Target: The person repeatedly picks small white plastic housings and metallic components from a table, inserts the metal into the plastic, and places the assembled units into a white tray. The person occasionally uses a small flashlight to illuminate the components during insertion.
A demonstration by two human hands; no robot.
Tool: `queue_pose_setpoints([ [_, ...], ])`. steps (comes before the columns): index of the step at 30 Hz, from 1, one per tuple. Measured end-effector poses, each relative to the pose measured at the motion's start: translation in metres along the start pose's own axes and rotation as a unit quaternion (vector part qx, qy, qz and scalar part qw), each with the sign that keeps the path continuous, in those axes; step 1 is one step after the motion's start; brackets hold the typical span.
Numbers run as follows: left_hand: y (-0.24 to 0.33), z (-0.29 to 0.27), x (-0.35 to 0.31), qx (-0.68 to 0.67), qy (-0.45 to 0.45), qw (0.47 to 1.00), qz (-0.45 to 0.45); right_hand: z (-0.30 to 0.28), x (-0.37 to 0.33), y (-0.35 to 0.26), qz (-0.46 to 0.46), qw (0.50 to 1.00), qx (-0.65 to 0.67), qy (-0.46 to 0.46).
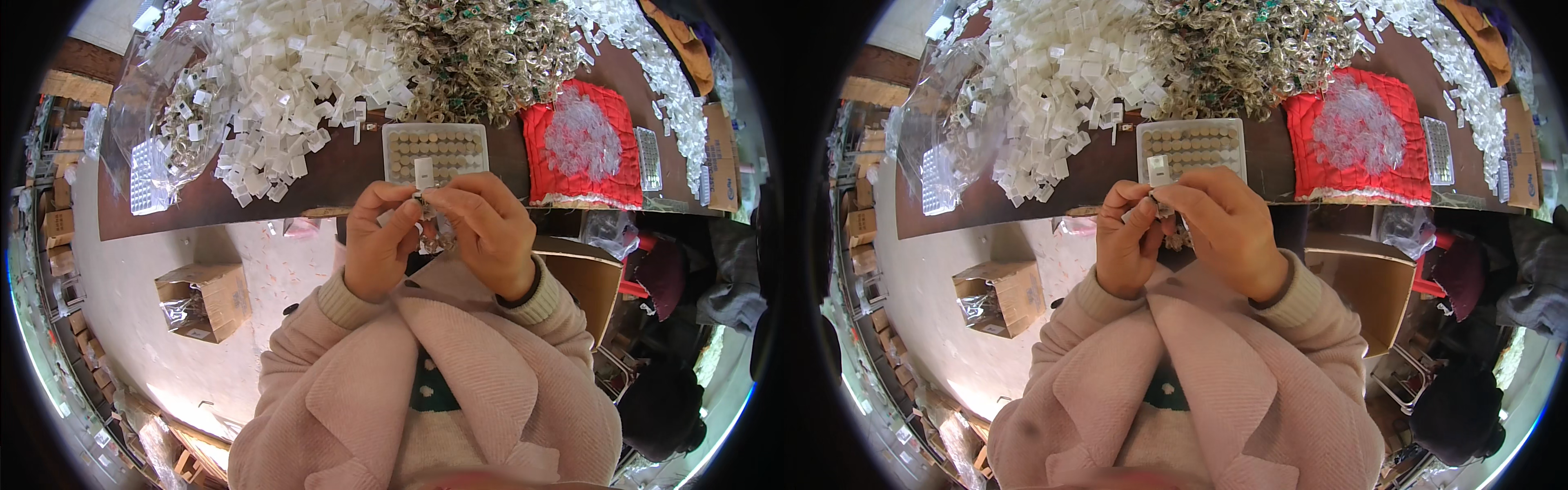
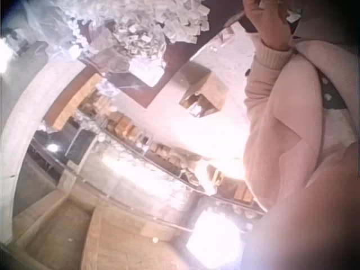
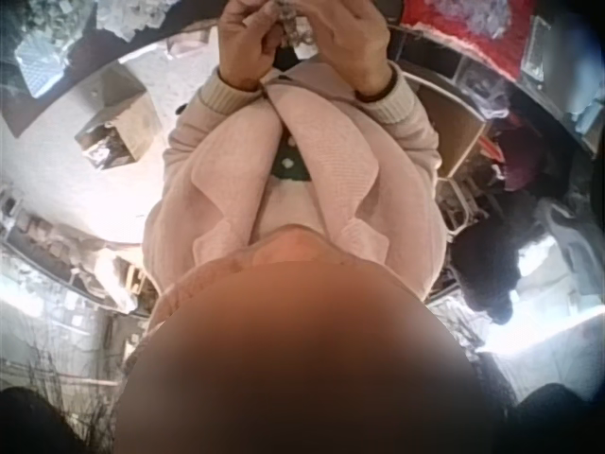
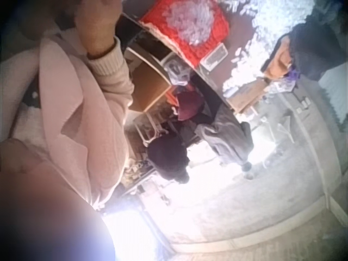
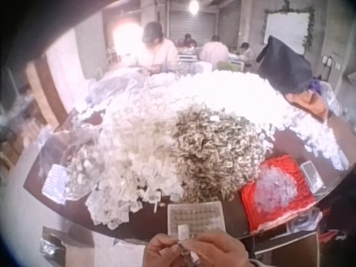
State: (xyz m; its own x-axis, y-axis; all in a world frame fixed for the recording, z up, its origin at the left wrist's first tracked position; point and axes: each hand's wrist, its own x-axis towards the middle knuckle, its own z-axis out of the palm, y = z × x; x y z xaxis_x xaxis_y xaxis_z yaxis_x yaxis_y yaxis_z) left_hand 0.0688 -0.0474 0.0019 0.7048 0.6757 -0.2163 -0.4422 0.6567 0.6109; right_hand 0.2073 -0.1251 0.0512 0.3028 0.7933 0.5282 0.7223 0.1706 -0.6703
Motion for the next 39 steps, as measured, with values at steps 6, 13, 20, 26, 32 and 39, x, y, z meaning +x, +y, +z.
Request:
queue_pose_setpoints([
  [6, -0.002, -0.007, 0.011, 0.001, -0.011, 1.0, -0.009, 0.006, 0.007, 0.009, 0.02, 1.0, -0.015, 0.008],
  [13, -0.001, -0.02, 0.014, -0.005, 0.052, 0.997, 0.056, -0.015, -0.001, 0.031, 0.087, 0.994, -0.044, 0.053],
  [20, 0.005, -0.03, 0.004, 0.013, 0.022, 0.999, 0.044, 0.006, -0.01, 0.035, 0.024, 0.993, -0.115, -0.001],
  [26, 0.006, -0.03, 0.002, -0.032, 0.046, 0.998, 0.027, 0.022, -0.004, 0.028, 0.023, 0.982, -0.186, -0.017],
  [32, 0.008, -0.034, 0.003, -0.028, 0.047, 0.998, 0.016, 0.023, 0.003, 0.024, 0.088, 0.974, -0.201, -0.049],
  [39, 0.01, -0.036, 0.006, -0.007, 0.038, 0.999, -0.001, 0.022, 0.009, 0.024, 0.04, 0.967, -0.232, -0.093],
])
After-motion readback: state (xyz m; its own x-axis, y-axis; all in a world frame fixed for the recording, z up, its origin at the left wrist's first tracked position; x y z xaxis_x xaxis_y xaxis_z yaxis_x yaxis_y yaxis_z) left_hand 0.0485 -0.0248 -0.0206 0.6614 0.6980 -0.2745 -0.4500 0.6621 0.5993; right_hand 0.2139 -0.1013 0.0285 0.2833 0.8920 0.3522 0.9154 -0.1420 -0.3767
